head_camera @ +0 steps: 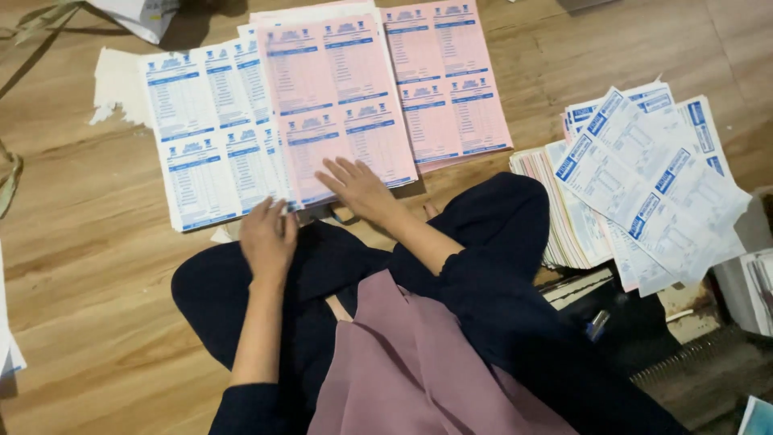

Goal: Sorting and checking stacks of printed paper forms on the floor.

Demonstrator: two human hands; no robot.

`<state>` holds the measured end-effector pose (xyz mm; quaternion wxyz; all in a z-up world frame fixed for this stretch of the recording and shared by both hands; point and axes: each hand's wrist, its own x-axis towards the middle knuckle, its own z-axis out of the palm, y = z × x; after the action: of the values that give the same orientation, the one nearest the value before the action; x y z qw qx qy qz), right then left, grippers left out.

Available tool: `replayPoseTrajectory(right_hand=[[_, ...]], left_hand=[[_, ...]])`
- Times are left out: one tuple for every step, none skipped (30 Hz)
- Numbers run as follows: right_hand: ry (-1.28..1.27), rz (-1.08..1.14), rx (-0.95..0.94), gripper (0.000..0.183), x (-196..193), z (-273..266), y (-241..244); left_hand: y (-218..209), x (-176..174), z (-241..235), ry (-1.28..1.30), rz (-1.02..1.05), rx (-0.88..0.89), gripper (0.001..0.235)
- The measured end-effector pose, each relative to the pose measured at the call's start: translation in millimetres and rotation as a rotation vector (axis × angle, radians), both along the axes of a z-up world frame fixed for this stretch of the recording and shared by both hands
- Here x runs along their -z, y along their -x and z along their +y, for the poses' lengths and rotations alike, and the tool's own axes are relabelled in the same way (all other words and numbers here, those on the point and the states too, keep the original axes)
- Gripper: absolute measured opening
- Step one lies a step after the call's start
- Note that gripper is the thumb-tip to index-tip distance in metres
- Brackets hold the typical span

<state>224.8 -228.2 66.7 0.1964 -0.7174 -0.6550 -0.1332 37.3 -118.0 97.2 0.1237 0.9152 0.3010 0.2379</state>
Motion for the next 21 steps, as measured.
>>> replayPoseTrajectory(right_hand=[[0.002, -0.003, 0.014, 0.048, -1, -6, 0], [0.095, -0.013, 0.022, 0.055, -1, -11, 1], [0.191, -0.021, 0.019, 0.064, 0, -15, 6], [0.195, -0.02, 0.022, 0.064, -1, -14, 5], [0.209, -0.001, 0.028, 0.066, -1, -13, 6], [0.223, 0.018, 0.034, 0.067, -1, -12, 6], [0.223, 0.018, 0.03, 0.067, -1, -11, 6], [0.221, 0.089, 0.046, 0.066, 0, -11, 5], [0.22, 0.16, 0.058, 0.066, 0, -10, 5], [0.223, 0.159, 0.05, 0.066, -9, -7, -5], [0.211, 0.268, 0.113, 0.064, -17, -7, -11], [0.201, 0.376, 0.177, 0.062, -24, -5, -17], [0.206, 0.382, 0.168, 0.062, -30, -2, -27], [0.187, 0.494, 0.265, 0.06, -37, 1, -38], [0.167, 0.604, 0.365, 0.059, -44, 4, -50], [0.171, 0.609, 0.359, 0.059, -43, 6, -64], [0.162, 0.662, 0.45, 0.06, -43, 8, -78], [0.153, 0.715, 0.542, 0.06, -42, 11, -93], [0.162, 0.72, 0.538, 0.06, -34, 16, -112], [0.178, 0.826, 0.591, 0.064, -26, 21, -132], [0.194, 0.931, 0.644, 0.067, -18, 27, -153]], left_hand=[[4, 4, 3, 0.002, -0.003, 0.014, 0.023], [8, 9, 6, 0.109, -0.059, -0.027, 0.026], [17, 14, 10, 0.218, -0.111, -0.08, 0.029], [9, 7, 6, 0.223, -0.111, -0.077, 0.029], [4, -1, 1, 0.262, -0.147, -0.079, 0.033], [-1, -10, -4, 0.301, -0.184, -0.082, 0.037], [-6, -11, -5, 0.301, -0.184, -0.086, 0.037], [-10, -13, -5, 0.386, -0.212, -0.086, 0.039], [-14, -14, -5, 0.471, -0.241, -0.089, 0.043], [-21, -18, 2, 0.472, -0.243, -0.098, 0.043], [-23, -21, 7, 0.548, -0.246, -0.124, 0.044], [-26, -24, 12, 0.624, -0.25, -0.151, 0.046], [-29, -20, 24, 0.625, -0.246, -0.162, 0.046], [-34, -16, 37, 0.675, -0.223, -0.211, 0.048], [-38, -13, 50, 0.725, -0.201, -0.257, 0.051], [-45, -10, 62, 0.724, -0.198, -0.265, 0.051], [-52, -6, 74, 0.818, -0.224, -0.315, 0.055], [-59, -3, 87, 0.912, -0.251, -0.366, 0.059], [-67, -12, 96, 0.915, -0.245, -0.375, 0.059], [-76, -21, 105, 1.107, -0.272, -0.401, 0.068], [-85, -29, 116, 1.298, -0.301, -0.424, 0.078]])
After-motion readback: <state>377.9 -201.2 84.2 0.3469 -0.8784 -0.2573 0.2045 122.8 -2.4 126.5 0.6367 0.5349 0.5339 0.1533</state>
